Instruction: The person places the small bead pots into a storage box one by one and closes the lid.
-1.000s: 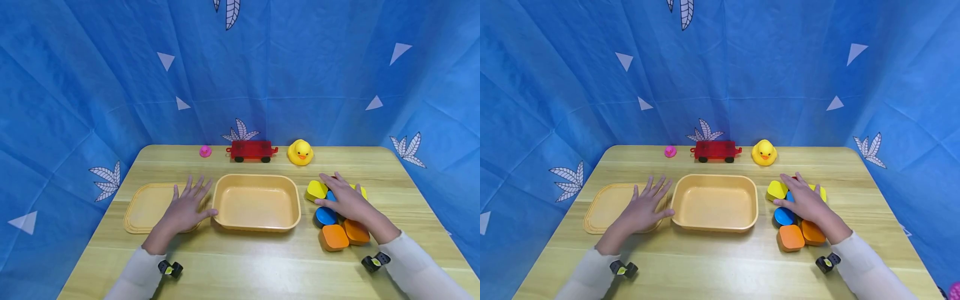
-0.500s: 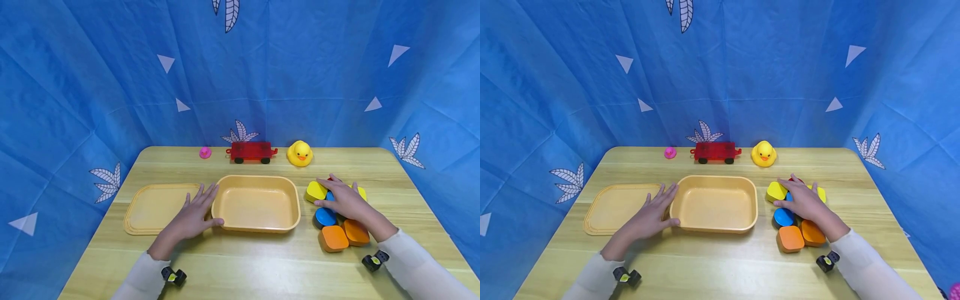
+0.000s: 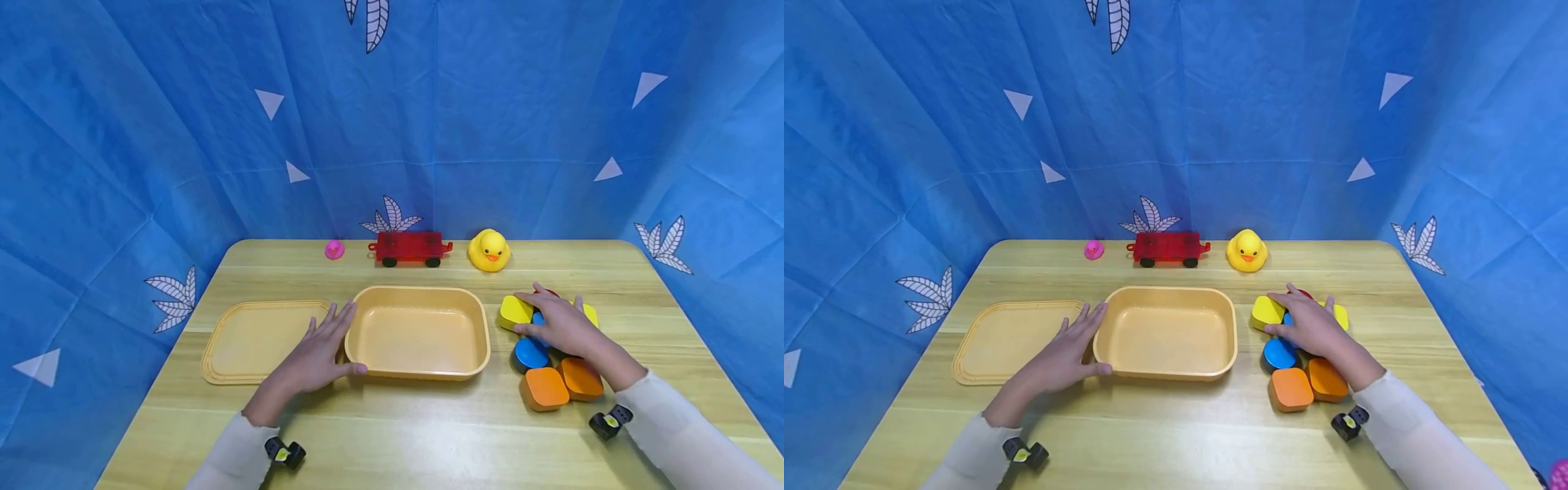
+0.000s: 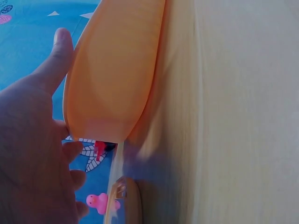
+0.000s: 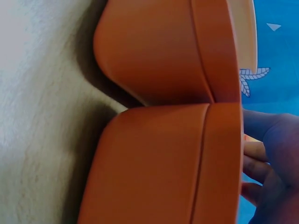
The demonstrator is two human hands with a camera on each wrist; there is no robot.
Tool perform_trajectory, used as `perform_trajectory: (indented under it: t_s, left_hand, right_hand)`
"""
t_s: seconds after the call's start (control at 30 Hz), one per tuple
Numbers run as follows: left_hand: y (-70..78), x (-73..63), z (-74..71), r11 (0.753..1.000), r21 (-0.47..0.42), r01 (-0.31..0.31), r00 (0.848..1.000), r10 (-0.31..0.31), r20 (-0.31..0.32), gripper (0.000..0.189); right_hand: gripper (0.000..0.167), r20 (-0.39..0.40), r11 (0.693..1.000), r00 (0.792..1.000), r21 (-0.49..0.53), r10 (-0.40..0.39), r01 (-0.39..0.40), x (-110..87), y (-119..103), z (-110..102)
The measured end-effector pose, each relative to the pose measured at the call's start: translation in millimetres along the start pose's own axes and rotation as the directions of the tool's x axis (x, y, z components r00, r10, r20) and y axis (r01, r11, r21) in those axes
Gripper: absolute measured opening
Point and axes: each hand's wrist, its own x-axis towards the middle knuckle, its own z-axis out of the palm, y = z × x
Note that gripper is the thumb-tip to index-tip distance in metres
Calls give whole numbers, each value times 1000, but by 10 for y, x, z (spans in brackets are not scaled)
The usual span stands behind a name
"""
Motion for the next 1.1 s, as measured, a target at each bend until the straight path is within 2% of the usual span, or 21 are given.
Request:
perform_trajectory:
  t_s: [0.17, 0.53, 0.8, 1.1]
  left_hand:
    - [0, 2, -4, 1000, 11, -11, 1000, 11, -10, 122]
    - [25, -9, 4, 1000, 11, 7, 1000, -6, -15, 124]
    - [50, -13, -17, 1000, 11, 12, 1000, -12, -12, 124]
    - [69, -19, -26, 999, 16, 27, 1000, -27, -8, 124]
  right_hand:
    - [71, 0, 1000, 1000, 10, -12, 12, 7, 3, -19]
    - [69, -13, 997, 998, 59, -57, 58, -26, -88, -142]
    - [70, -14, 988, 996, 122, -92, 93, -8, -252, -314]
    - [69, -30, 981, 988, 115, -151, 154, 33, -477, -415]
